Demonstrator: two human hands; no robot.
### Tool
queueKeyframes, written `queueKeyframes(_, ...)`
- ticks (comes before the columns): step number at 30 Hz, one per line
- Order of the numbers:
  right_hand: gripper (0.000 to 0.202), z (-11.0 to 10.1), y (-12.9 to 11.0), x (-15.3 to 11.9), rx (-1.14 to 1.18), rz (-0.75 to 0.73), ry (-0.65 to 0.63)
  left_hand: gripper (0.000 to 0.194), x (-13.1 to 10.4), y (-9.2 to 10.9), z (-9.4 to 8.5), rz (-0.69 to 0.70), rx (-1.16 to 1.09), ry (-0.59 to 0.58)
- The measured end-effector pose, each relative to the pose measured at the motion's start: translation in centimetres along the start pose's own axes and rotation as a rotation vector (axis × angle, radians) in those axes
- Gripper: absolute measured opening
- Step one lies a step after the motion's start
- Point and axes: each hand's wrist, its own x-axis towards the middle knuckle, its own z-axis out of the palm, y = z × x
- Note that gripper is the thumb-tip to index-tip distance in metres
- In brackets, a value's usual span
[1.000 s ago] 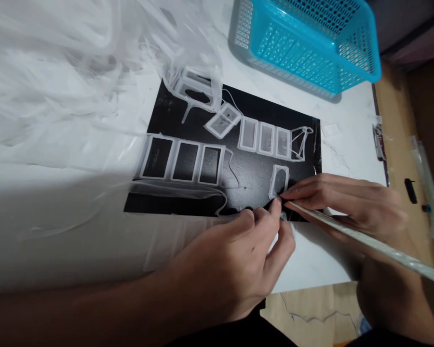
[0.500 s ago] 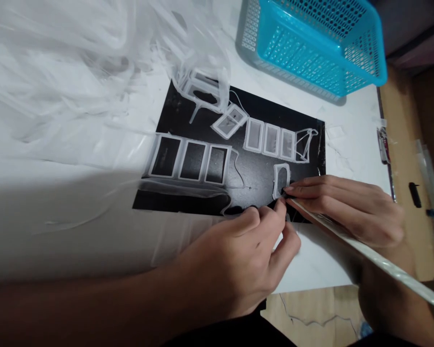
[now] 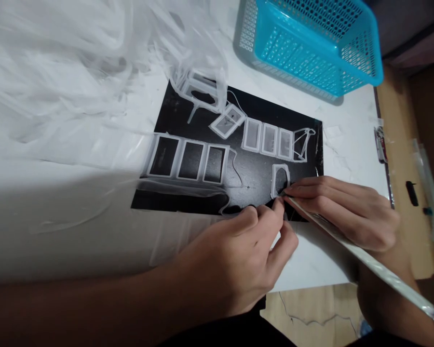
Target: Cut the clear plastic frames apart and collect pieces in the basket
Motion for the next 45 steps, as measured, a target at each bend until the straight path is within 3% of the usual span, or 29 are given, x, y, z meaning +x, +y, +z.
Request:
queueKeyframes(4, 0.017, 0.2, 0.7, 0.1, -0.020, -0.089, 0.032, 0.050, 0.0, -0.2, 0.4, 0.002, -0.002, 0.037)
queueKeyframes(7, 0.019, 0.2, 0.4, 0.1, -0.052, -0.049, 0.020, 0.049, -0.1, -0.3, 0.5, 0.013, -0.020, 0.068)
queueKeyframes(11, 0.023, 0.3, -0.1, -0.2, -0.066, 0.038, 0.025, 0.044, 0.0, -0.1, 0.1, -0.032, -0.022, -0.013)
queueKeyframes(17, 0.023, 0.8, 1.0, -0.1, -0.086, -0.099, 0.058, 0.044, 0.0, 0.1, -0.2, -0.037, -0.040, -0.017)
queueKeyframes(23, 0.021, 1.1, 1.3, 0.4, -0.086, -0.079, 0.049, 0.044, 0.0, 0.0, -0.1, -0.045, -0.045, -0.028)
queueKeyframes(35, 0.020, 2.1, 2.4, -0.2, -0.095, 0.046, 0.245, 0.044, 0.0, 0.1, -0.2, -0.039, -0.025, -0.042)
queueKeyframes(39, 0.019, 1.9, 2.7, 0.6, -0.123, 0.185, 0.342, 0.041, 0.0, -0.1, 0.0, -0.044, -0.031, -0.050)
queueKeyframes(45, 0.018, 1.3, 6.7, 2.8, -0.215, 0.198, 0.458, 0.042, 0.0, -0.9, 0.9, -0.013, -0.139, -0.003)
